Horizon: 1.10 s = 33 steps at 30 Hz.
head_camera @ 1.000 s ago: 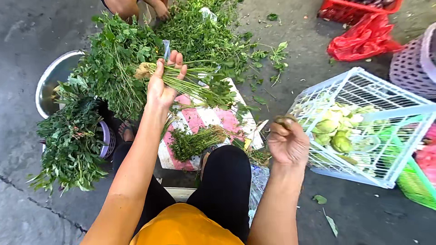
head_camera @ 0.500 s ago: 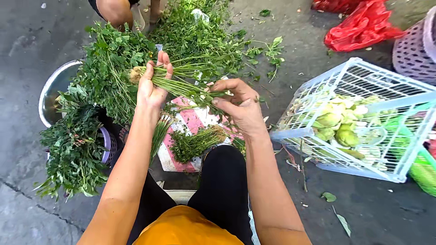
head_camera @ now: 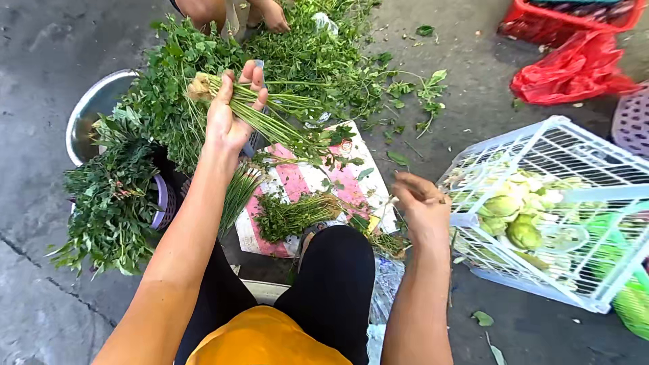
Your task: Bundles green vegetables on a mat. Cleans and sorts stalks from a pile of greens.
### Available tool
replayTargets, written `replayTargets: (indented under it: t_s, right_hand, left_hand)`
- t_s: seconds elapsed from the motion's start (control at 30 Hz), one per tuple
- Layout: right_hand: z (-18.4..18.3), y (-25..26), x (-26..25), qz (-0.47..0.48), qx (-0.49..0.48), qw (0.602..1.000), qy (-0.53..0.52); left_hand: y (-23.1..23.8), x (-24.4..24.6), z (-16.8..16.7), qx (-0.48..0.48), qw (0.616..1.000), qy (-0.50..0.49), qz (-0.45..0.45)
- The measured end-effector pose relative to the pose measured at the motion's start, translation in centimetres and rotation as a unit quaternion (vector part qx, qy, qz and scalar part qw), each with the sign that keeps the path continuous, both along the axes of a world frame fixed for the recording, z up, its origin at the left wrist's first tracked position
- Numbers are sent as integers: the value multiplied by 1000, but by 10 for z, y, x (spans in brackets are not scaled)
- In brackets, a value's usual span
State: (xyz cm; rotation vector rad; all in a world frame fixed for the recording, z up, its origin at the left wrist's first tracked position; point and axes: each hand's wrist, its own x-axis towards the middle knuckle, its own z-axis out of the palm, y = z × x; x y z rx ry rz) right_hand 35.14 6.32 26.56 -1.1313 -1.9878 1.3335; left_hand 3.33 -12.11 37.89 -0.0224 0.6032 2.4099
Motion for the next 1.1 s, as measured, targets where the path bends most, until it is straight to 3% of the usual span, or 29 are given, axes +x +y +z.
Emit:
replayTargets:
  t_s: [0.1, 0.2, 0.33, 0.43, 0.57, 0.6, 0.73, 0.83, 0.9, 1.0, 1.1]
  right_hand:
    - [45, -33, -50, 112, -70, 974, 182]
    - [75, -54, -99, 237, -131, 933, 236]
    - [84, -71, -133, 290, -173, 903, 266]
    - [78, -61, -121, 249, -203, 917, 236]
    - [58, -42, -111, 70, -264, 921, 278]
    - [58, -41, -110, 67, -278, 917, 277]
    - [76, -64, -124, 219, -352, 876, 246]
    - [89, -80, -147, 188, -415, 850, 263]
    - [92, -80, -157, 150, -420, 851, 279]
    - [81, -66, -144, 102, -351, 894, 261]
    - [61, -54, -129, -60, -318, 900, 293]
  left_hand:
    - [6, 9, -1, 2, 999, 22, -39]
    - [8, 17, 3, 16, 994, 64, -88]
    - [1, 16, 12, -7, 987, 120, -107]
    - [-11, 6, 17, -10, 987, 131, -94]
    - [-17, 0, 15, 21, 990, 119, -78]
    - [-16, 1, 13, 36, 990, 113, -74]
    - [-8, 5, 8, 60, 988, 109, -86]
    - [-4, 9, 7, 27, 984, 137, -107]
    - [-7, 5, 8, 25, 983, 143, -114]
    - [-18, -6, 14, 18, 984, 149, -98]
    - [-26, -14, 17, 15, 987, 143, -71]
